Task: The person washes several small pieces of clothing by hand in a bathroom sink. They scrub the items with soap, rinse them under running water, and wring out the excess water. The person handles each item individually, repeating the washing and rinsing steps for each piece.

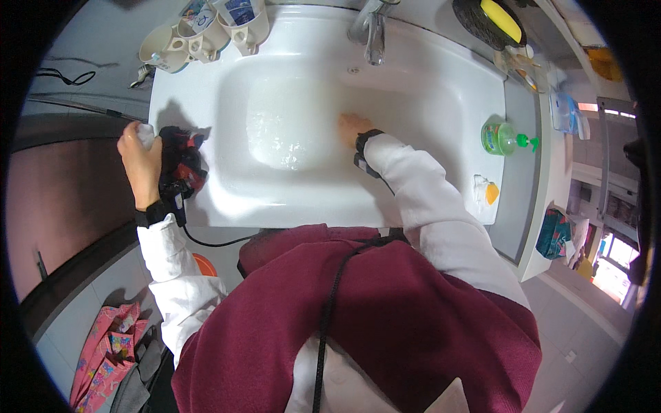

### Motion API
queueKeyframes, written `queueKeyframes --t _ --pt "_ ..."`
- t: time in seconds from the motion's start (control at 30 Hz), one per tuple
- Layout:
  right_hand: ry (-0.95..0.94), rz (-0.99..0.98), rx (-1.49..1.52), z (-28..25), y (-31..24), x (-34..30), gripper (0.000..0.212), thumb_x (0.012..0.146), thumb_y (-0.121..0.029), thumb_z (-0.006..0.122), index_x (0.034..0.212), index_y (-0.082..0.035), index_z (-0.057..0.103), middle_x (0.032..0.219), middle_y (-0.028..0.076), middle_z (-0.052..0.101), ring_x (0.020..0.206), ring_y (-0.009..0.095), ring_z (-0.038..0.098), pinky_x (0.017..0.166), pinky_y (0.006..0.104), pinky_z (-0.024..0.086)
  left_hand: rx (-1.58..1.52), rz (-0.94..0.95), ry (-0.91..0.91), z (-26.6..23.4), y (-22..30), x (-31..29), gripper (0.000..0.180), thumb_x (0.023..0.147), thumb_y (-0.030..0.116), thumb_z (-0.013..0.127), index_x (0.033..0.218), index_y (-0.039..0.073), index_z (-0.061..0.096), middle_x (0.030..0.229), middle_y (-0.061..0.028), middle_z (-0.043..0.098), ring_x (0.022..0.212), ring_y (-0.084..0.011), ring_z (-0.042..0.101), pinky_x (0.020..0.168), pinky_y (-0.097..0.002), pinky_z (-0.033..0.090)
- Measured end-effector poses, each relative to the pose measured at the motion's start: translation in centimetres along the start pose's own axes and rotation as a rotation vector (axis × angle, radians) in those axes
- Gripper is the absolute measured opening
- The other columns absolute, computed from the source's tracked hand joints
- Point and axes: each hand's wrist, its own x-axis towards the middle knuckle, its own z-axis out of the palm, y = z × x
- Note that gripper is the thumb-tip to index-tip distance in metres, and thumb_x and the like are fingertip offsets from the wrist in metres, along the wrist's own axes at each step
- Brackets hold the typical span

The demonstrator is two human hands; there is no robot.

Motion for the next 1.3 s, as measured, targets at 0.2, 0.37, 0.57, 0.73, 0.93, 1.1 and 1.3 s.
queueKeyframes --t 0.2,0.37,0.57,0.73,0.93,1.1,1.3 --pt "-0.100 -0.093 -0.022 2.8 1.1 3.0 0.029 0.074 -0.019 0.051 0.094 0.001 0.059 0.095 0.021 0.057 0.087 0.035 0.056 0.079 0.0426 0.044 0.055 -0.111 -0.292 6.0 -4.1 0.3 0.038 0.081 0.027 0.051 0.114 0.010 0.051 0.107 -0.0222 0.050 0.097 -0.0392 0.051 0.083 -0.0424 0.041" --pt "-0.079 -0.036 0.155 1.0 1.0 3.0 0.026 0.070 -0.018 0.053 0.083 0.002 0.063 0.086 0.022 0.061 0.082 0.036 0.059 0.075 0.0428 0.046 -0.372 -0.205 -0.371 6.6 -6.3 1.5 0.040 0.079 0.022 0.056 0.116 0.007 0.050 0.110 -0.0201 0.049 0.103 -0.0310 0.048 0.087 -0.0359 0.039" --pt "-0.273 0.058 -0.114 -3.0 -1.4 1.3 0.023 0.070 -0.011 0.052 0.086 -0.001 0.064 0.093 0.020 0.061 0.085 0.032 0.060 0.070 0.0413 0.048 -0.078 -0.142 -0.441 6.2 -4.3 2.2 0.039 0.082 0.027 0.052 0.116 0.008 0.050 0.112 -0.0218 0.048 0.105 -0.0367 0.047 0.088 -0.0390 0.038" --pt "-0.246 0.104 -0.137 -1.1 -0.3 1.9 0.022 0.072 -0.012 0.052 0.088 -0.004 0.065 0.094 0.018 0.061 0.086 0.031 0.060 0.074 0.0401 0.047 -0.166 -0.094 -0.416 6.0 -3.4 2.3 0.040 0.082 0.027 0.055 0.117 0.009 0.048 0.117 -0.0209 0.044 0.112 -0.0353 0.040 0.093 -0.0393 0.034" --pt "-0.328 -0.229 -0.307 -0.3 1.2 3.5 0.022 0.076 -0.014 0.048 0.085 -0.004 0.065 0.087 0.017 0.062 0.080 0.030 0.060 0.070 0.0394 0.047 -0.205 -0.026 -0.253 5.2 -4.3 2.8 0.048 0.080 0.028 0.059 0.120 0.007 0.044 0.124 -0.0211 0.037 0.119 -0.0336 0.032 0.096 -0.0375 0.031" --pt "-0.378 -0.112 0.419 -5.3 4.3 -0.3 0.021 0.081 -0.027 0.042 0.085 -0.008 0.050 0.062 0.003 0.043 0.050 0.016 0.036 0.046 0.0297 0.034 -0.113 -0.156 -0.265 4.4 -3.3 3.0 0.047 0.080 0.030 0.059 0.117 0.005 0.046 0.120 -0.0226 0.041 0.111 -0.0346 0.041 0.092 -0.0377 0.035" --pt "-0.185 -0.126 0.381 -4.9 9.8 -3.0 0.032 0.086 -0.030 0.041 0.105 -0.007 0.053 0.098 0.011 0.056 0.085 0.021 0.052 0.074 0.0364 0.043 -0.131 0.127 0.009 2.5 2.5 3.3 0.034 0.079 0.022 0.059 0.106 0.002 0.054 0.104 -0.0212 0.053 0.100 -0.0334 0.048 0.084 -0.0383 0.039"
